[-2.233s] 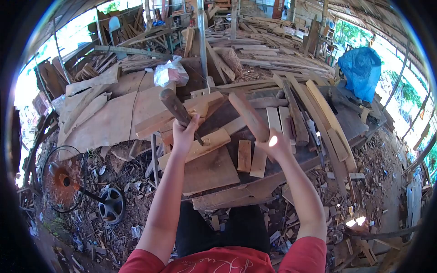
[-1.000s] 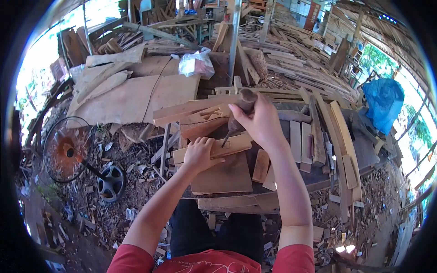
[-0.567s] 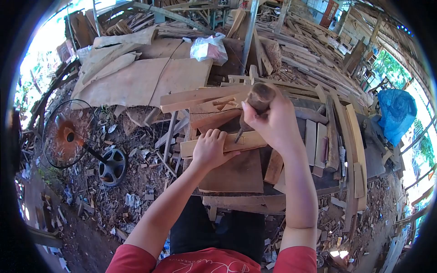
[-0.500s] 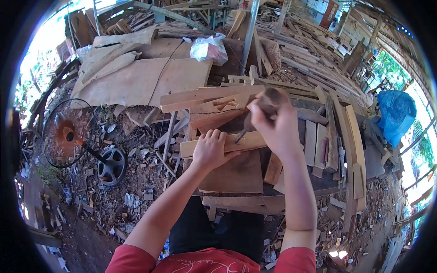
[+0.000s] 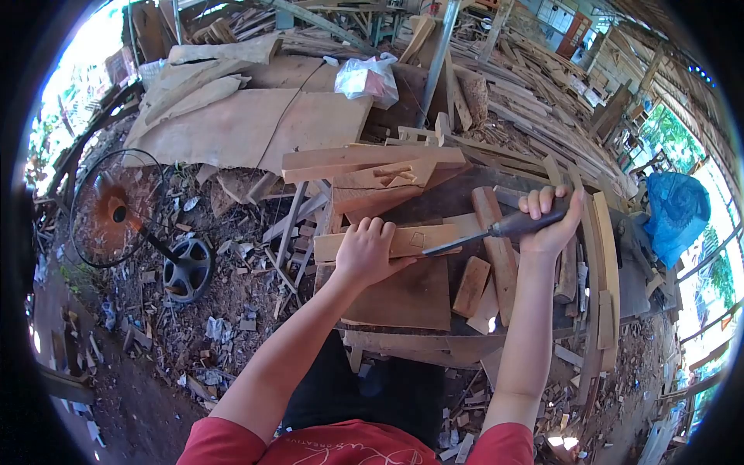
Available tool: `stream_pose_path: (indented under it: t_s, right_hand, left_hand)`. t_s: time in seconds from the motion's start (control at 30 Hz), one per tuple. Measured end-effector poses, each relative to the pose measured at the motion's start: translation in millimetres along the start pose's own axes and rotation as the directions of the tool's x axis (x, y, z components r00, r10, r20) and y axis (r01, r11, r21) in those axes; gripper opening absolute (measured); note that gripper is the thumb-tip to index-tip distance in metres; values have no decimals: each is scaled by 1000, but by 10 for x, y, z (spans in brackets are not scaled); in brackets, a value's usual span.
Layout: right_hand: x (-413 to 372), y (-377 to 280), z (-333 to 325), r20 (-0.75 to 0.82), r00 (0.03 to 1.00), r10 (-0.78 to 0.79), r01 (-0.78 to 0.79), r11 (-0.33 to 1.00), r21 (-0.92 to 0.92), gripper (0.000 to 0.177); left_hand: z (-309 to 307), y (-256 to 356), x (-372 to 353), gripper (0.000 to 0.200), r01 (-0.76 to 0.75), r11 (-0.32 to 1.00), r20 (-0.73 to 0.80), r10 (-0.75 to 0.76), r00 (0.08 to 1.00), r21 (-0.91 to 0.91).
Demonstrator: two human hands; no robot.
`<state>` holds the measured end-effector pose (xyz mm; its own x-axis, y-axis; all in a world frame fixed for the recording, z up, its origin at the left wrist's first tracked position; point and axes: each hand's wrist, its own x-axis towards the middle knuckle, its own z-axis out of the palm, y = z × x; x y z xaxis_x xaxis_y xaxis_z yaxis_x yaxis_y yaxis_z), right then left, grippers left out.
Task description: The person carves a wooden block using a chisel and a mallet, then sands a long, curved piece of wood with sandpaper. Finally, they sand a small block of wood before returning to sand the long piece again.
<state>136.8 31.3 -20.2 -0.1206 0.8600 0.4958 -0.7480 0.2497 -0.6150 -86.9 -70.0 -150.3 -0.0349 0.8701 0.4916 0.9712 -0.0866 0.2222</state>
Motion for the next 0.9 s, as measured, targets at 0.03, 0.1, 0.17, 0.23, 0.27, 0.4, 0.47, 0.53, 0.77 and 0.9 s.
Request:
stream_pose_path:
  t_s: [0.03, 0.1, 0.17, 0.23, 0.27, 0.4, 0.47, 0.53, 0.77, 0.9]
  right_hand:
    - [22, 10, 37, 0, 1000, 2, -2, 1000, 0, 32]
    - [55, 65, 152, 75, 997, 31, -25, 996, -81, 31]
    - [84, 116, 275, 125, 991, 43, -27, 992, -125, 31]
    - [152, 188, 361, 230, 971, 57, -24, 989, -147, 30]
    - [168, 220, 427, 229, 972, 59, -25, 989, -146, 30]
    - [196, 372, 706, 232, 971, 62, -6, 972, -233, 28]
    - [216, 453, 751, 220, 970, 101, -45, 968, -246, 27]
    - [215, 518, 770, 217, 971, 103, -50, 970, -237, 27]
    - [281, 620, 808, 169, 977, 131, -73, 947, -312, 28]
    - [298, 622, 846, 145, 978, 152, -95, 936, -339, 29]
  left_hand:
    - [-2, 2, -1, 59, 2, 1000, 1, -2, 1000, 0]
    - [-11, 8, 5, 60, 12, 1000, 28, -12, 1000, 1]
    - [-9, 8, 5, 60, 16, 1000, 35, -16, 999, 0]
    - [-17, 3, 13, 61, 20, 1000, 41, -20, 999, -2]
    - [-28, 0, 23, 62, 20, 1000, 59, -20, 998, 6]
    - [-24, -27, 57, 64, 6, 1000, 92, -7, 996, 11]
    - [-26, -29, 58, 65, 5, 1000, 91, -5, 996, 4]
    - [-29, -25, 58, 65, 5, 1000, 94, -5, 996, -2]
    - [-26, -22, 59, 65, 16, 1000, 110, -17, 994, 10]
    - [-25, -21, 64, 66, 30, 1000, 118, -30, 993, -1]
